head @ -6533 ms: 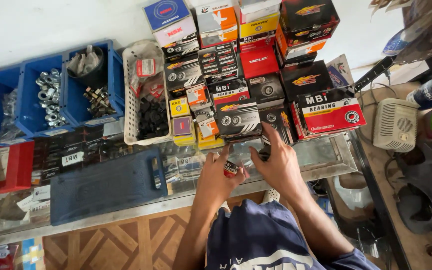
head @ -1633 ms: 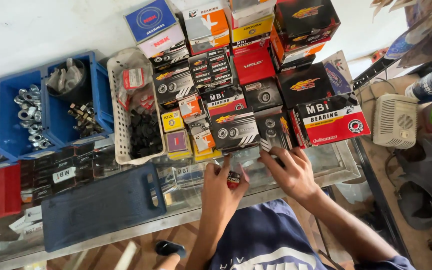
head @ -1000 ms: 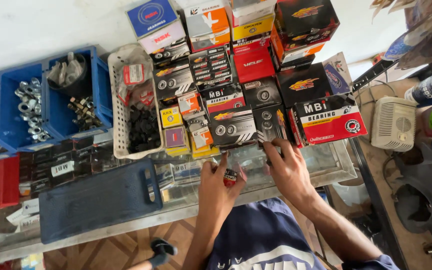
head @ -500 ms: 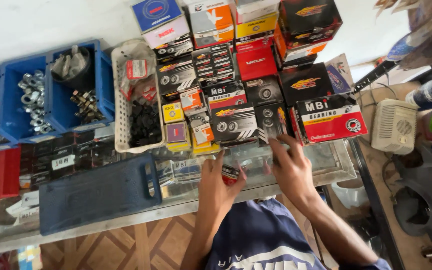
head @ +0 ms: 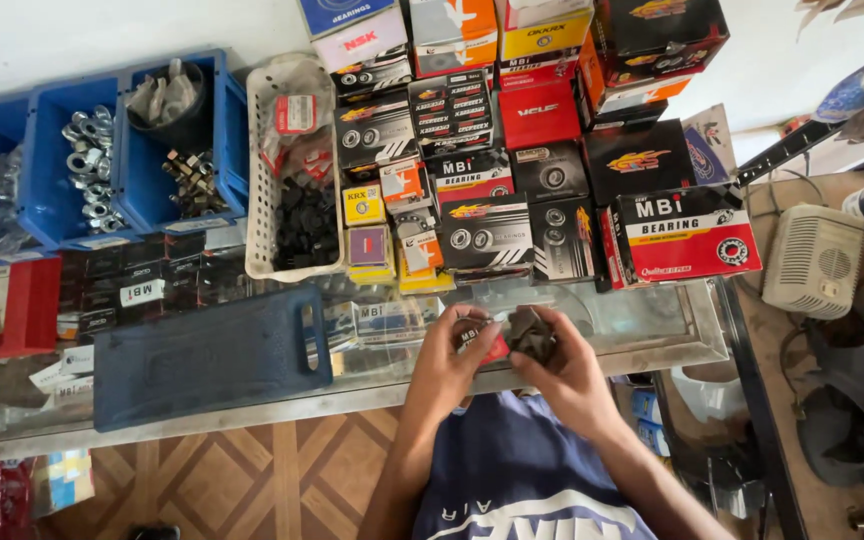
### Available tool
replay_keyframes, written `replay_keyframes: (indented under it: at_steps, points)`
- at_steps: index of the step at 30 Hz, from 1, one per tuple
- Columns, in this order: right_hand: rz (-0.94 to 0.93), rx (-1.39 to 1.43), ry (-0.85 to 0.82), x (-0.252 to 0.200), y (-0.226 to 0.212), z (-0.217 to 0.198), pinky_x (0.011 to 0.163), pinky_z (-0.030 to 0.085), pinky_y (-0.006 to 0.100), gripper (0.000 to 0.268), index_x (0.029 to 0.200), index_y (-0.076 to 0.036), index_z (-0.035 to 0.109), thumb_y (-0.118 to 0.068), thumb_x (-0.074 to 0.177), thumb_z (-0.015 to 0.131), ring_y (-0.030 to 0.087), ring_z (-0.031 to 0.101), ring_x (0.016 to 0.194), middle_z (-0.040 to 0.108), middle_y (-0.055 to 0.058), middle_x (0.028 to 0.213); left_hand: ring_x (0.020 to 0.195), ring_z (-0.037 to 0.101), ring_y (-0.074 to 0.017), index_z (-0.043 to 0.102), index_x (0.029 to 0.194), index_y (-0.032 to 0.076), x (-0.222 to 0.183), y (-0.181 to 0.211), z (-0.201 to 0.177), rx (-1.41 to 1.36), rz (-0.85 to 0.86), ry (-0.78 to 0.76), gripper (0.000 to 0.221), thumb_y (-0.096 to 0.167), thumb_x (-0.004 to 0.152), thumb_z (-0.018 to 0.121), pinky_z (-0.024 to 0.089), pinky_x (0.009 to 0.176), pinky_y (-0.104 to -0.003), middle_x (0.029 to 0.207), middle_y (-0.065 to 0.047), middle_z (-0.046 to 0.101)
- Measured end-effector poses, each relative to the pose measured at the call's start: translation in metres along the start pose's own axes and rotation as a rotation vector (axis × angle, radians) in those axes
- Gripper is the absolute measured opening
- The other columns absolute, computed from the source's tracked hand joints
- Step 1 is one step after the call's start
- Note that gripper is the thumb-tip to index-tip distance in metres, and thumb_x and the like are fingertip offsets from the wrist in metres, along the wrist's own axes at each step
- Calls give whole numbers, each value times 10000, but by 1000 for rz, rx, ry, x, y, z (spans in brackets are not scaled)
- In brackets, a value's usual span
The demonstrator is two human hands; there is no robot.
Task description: Organizing and checking various motorcycle parts in their boxes on a counter.
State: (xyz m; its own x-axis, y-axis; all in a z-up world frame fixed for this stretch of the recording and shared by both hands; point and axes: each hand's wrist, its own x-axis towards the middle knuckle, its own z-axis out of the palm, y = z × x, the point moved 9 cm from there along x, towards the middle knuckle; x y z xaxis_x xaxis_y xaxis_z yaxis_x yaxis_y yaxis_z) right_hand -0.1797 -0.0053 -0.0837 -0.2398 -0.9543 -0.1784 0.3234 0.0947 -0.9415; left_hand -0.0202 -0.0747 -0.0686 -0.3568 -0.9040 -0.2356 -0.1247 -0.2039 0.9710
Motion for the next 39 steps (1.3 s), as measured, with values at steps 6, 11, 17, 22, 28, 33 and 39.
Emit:
replay_keyframes:
  at_steps: [6, 11, 17, 22, 28, 33, 39]
  points:
    - [-283, -379, 69, -7, -52, 12, 929, 567, 385, 499, 1330, 13, 660, 11, 846, 781, 231, 678, 1067, 710, 195, 1159, 1013, 626, -210, 536, 1427, -21, -7, -19, 12, -345, -25, -125, 469, 202, 1026, 633, 596, 768, -309, 1226, -221, 677]
    - [-517, -491, 31, -18, -101, 32, 1047, 482, 481, 550, 1395, 93, 548, 89, 854, 649, 359, 592, 1283, 599, 252, 1388, 1051, 680, -168, 507, 1482, -29, -13, -14, 22, -578, 34, -243, 629, 55, 911, 755, 614, 847, -302, 1253, -174, 692]
    - [-741, -880, -35, -43, -122, 56, 1057, 558, 409, 493, 1291, 41, 602, 105, 803, 621, 388, 646, 1296, 571, 249, 1452, 825, 546, -89, 408, 1580, 21, -28, 34, 31, -664, 4, -454, 636, 36, 990, 642, 423, 742, -188, 898, -26, 529]
    - [-825, -939, -259, -46, -123, 77, 1178, 455, 496, 489, 1251, 82, 631, 45, 765, 649, 409, 570, 1380, 570, 250, 1456, 815, 575, -81, 408, 1581, 46, -23, 15, 27, -644, 82, -420, 671, 96, 979, 702, 457, 704, -184, 1002, -74, 623]
    - [-744, -899, -383, -40, -121, 80, 1218, 383, 497, 547, 1327, 99, 581, 10, 788, 608, 416, 487, 1453, 514, 271, 1516, 1263, 595, -243, 465, 1507, -1, -18, -4, 34, -654, 143, -375, 529, 83, 1016, 642, 533, 1054, -316, 1464, -173, 563]
    - [-874, -1089, -356, -42, -125, 79, 1207, 371, 520, 513, 1294, 83, 630, -56, 801, 622, 375, 517, 1429, 562, 234, 1485, 588, 488, -27, 505, 1533, 47, -15, 15, 18, -570, 99, -335, 592, -3, 969, 677, 333, 460, -178, 974, -57, 703]
    - [-804, -1090, -299, -34, -118, 74, 1261, 257, 530, 496, 1377, 52, 600, -72, 897, 575, 407, 350, 1532, 477, 198, 1572, 825, 629, -102, 574, 1444, -23, -11, 7, 18, -474, 97, -325, 561, 60, 917, 747, 481, 688, -188, 996, -96, 711]
